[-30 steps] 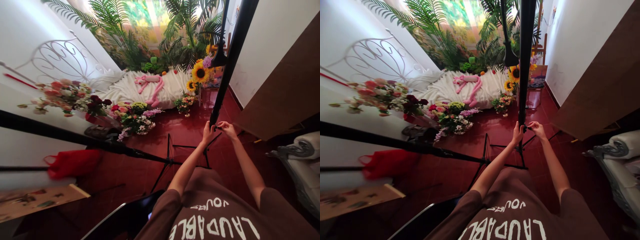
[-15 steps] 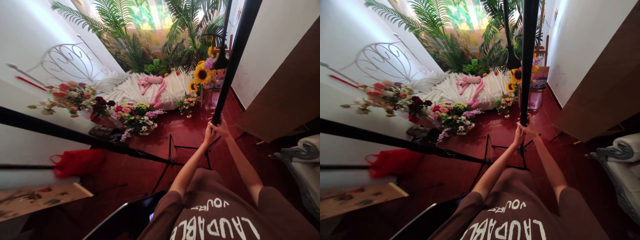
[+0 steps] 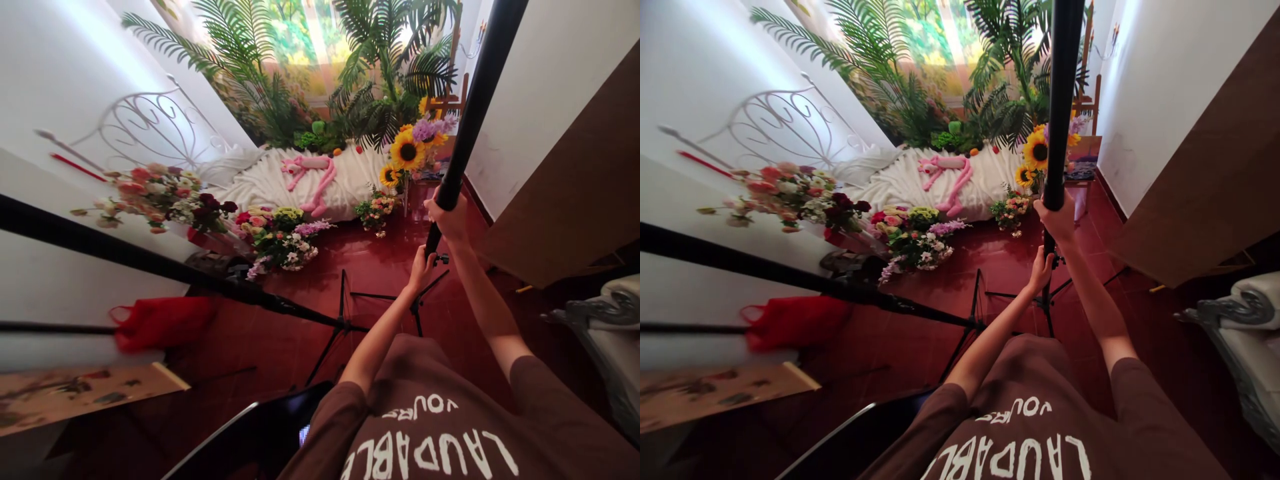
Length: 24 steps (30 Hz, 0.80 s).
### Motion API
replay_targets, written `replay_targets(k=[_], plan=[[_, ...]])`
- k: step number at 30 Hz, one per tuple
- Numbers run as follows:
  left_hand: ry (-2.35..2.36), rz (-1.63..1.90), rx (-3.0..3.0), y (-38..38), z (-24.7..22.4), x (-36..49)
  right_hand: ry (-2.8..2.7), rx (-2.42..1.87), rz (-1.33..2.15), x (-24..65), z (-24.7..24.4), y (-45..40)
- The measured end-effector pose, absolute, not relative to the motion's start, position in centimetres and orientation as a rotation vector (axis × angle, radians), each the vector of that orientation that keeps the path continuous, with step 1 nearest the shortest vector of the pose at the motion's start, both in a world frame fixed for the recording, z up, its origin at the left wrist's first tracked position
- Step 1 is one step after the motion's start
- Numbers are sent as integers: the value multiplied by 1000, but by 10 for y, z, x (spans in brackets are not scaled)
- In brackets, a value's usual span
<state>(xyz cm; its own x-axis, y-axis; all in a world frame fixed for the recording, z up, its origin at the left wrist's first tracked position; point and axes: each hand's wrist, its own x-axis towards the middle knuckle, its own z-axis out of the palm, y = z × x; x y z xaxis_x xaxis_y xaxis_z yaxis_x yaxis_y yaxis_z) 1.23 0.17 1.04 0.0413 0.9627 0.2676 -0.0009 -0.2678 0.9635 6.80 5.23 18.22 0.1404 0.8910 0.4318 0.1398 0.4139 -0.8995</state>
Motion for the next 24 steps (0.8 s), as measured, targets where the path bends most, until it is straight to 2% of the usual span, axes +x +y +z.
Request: replay_targets(k=[4,10,14,20,24], plan=[[1059,1381,1426,3,10,13,-1328,-992,652,65,207,54],[1098,1391,1427,3,11,13,-1448,-995,581,76,195,43],[1076,1381,1433,3,9,12,-1529,-1051,554,95,162,20],[1042,1428,1457,5,5,12,-1695,-1214,608,130,85,-21],[1049,1409,1433,5,6,12,-1722,-1282,561,135,59,-37]])
